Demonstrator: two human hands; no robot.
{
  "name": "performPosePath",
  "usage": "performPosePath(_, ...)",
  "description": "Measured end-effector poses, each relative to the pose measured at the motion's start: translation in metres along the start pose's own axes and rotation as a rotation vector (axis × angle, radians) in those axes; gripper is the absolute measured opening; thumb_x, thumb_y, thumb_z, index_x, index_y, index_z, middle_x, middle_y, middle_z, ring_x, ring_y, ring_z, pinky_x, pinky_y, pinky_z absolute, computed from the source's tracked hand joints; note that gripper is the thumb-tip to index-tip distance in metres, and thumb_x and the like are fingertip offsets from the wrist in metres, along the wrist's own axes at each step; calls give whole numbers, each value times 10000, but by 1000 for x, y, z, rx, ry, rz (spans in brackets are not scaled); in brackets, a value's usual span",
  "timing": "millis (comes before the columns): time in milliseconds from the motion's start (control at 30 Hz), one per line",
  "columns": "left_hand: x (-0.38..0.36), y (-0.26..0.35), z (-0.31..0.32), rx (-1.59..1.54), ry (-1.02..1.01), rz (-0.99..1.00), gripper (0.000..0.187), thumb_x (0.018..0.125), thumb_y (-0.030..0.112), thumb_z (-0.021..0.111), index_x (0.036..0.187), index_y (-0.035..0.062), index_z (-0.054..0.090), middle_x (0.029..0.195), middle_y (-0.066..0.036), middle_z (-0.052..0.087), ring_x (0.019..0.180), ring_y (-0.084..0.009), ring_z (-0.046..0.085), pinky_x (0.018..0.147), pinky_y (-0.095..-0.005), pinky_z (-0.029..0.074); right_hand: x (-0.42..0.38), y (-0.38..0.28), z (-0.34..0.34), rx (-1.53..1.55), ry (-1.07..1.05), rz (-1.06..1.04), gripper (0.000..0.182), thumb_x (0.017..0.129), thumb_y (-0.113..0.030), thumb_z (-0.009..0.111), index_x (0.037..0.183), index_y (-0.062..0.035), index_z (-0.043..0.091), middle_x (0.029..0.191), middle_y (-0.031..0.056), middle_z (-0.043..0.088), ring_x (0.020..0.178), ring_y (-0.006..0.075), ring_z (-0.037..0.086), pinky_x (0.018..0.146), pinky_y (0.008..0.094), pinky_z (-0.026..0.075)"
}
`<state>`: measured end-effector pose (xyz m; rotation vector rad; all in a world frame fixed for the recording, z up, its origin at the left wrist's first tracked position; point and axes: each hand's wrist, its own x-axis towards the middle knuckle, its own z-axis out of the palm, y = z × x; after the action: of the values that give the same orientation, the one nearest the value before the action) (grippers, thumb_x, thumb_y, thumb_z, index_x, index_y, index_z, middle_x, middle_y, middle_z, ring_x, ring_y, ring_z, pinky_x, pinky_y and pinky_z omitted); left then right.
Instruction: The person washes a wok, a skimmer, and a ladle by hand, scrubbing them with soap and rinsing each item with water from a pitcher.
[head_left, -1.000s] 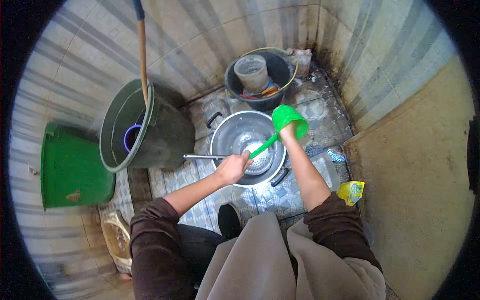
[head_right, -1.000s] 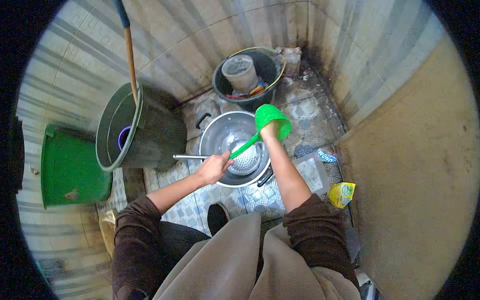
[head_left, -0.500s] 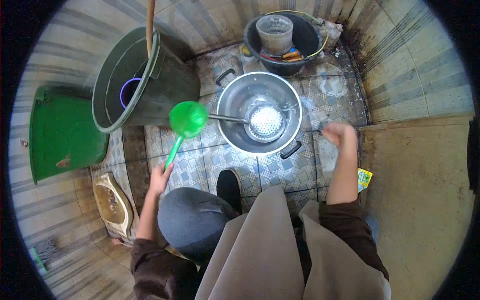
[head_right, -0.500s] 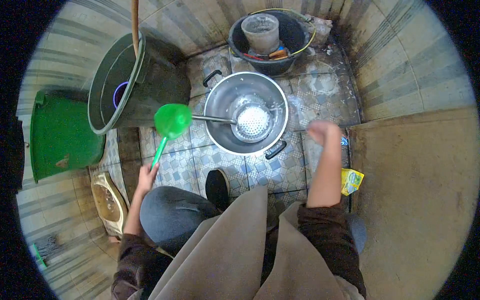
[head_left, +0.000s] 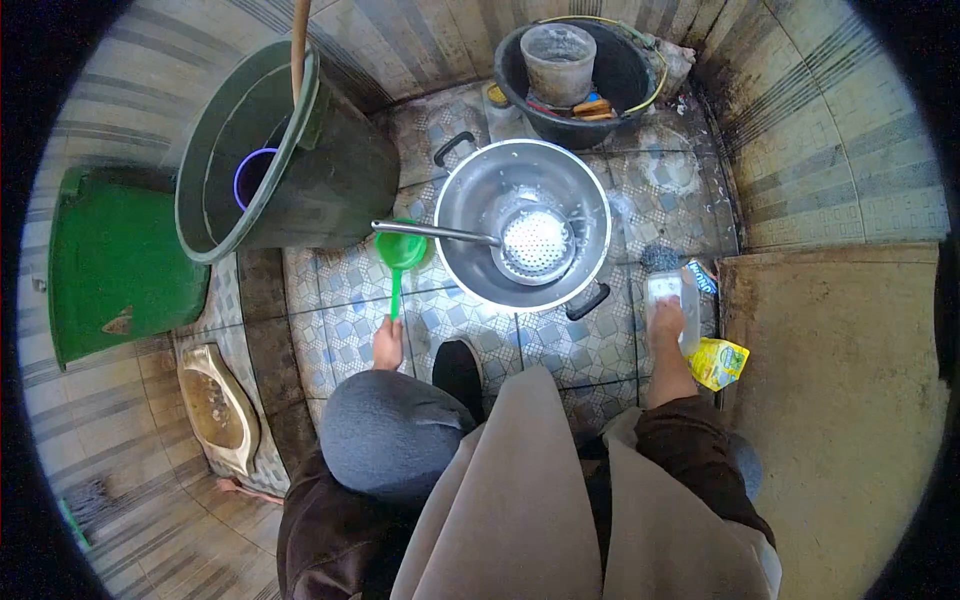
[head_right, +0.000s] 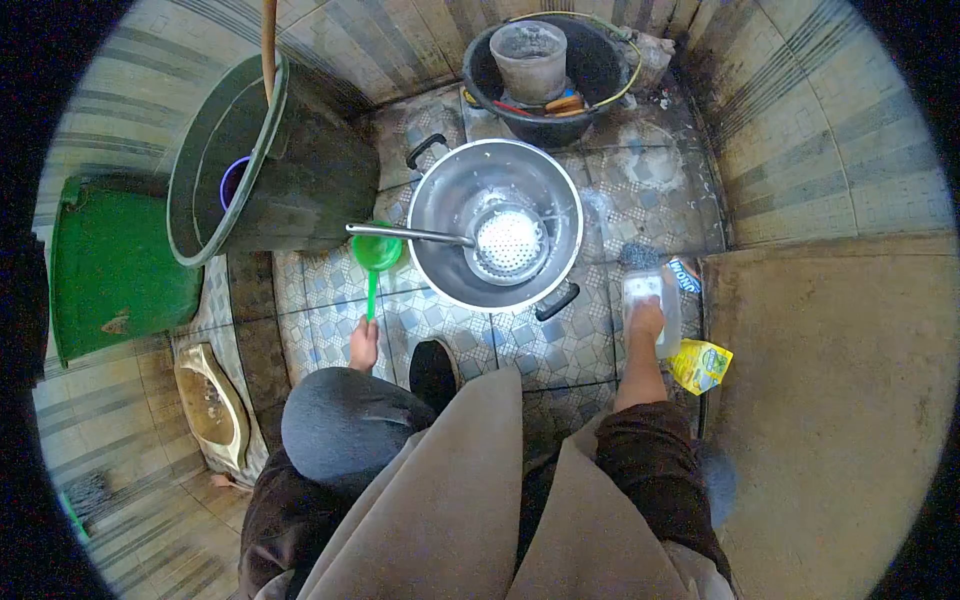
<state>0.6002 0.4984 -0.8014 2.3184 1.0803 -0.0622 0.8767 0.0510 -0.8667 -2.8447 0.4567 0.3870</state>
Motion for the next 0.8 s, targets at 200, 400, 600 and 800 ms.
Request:
performPosePath(200,46,-11,29,-51,-183,20,291,766,251,501,933,18,461,830,-184,537,721,-333,525,645,-402,408,-4,-28,-38,251,-85,110,452,724,-365,523,1061,-72,455,838,192,555,843,335,525,801,417,375)
performPosePath(400,54,173,-45,510,49,585,311,686,211,555,942,70,448,955,-114,433,943,-280,415,795,-403,334,-20,-13,-21,27,178,-121,488,681,-352,573,1026,-51,405,923,166,542,836,376,529,725,420,428)
performPosePath(600,122,172,-16,956,-318,679,317,704,241,535,942,56,438,961,-140,489,901,-306,478,735,-409,400,-13,-27,-35,67,-144,112,439,701,-293,568,1021,-50,391,888,226,536,831,349,540,712,415,434)
performPosePath(800,116,168,-26,834,-575,503,462,682,337,575,966,18,398,859,-182,572,813,-318,556,687,-386,435,-2,-2,-12,198,-170,-88,492,730,-327,510,1124,-75,354,964,201,525,892,345,513,741,421,424)
